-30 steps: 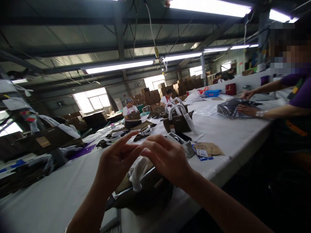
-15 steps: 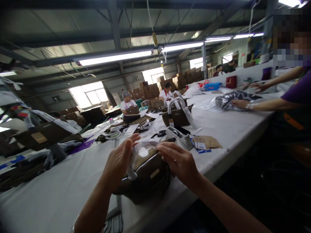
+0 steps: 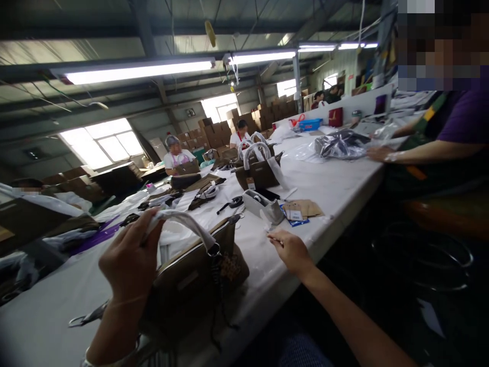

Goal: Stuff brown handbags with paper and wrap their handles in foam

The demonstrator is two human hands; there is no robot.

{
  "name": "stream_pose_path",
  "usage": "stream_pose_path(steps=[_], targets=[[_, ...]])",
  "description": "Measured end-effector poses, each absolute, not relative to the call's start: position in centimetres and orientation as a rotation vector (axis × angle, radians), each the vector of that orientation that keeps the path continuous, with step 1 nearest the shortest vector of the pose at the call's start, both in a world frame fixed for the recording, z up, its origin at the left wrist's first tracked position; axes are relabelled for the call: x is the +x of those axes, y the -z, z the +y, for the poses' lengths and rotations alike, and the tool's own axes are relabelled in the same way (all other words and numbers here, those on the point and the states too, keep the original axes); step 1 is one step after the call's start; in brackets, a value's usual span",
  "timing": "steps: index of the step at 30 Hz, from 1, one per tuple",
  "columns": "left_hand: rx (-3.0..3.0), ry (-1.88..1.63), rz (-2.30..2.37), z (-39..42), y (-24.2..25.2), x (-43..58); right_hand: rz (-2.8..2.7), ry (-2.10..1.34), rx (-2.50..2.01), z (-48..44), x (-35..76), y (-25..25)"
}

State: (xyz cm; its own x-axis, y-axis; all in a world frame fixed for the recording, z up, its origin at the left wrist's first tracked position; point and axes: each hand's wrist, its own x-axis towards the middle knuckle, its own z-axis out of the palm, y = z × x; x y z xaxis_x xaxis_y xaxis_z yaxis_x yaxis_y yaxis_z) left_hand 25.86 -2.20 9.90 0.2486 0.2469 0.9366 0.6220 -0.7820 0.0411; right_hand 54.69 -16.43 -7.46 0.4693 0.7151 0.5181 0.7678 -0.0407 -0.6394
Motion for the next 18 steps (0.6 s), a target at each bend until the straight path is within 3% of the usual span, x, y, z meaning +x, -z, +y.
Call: stream_pose_path(steps=[7, 11, 18], targets=[[-2.171, 1.591, -0.473, -0.4, -9.2, 27.8, -1.482, 0.078, -1.909, -11.5, 55.9, 10.0], [-2.306, 1.409, -0.645, 0.3, -7.5, 28.6, -1.58, 0.146, -1.931, -10.7, 56.3, 10.5], [-2.344, 1.452, -0.719, -1.8, -7.2, 27.8, -1.598, 0.333, -1.801, -11.9, 56.6, 11.2]])
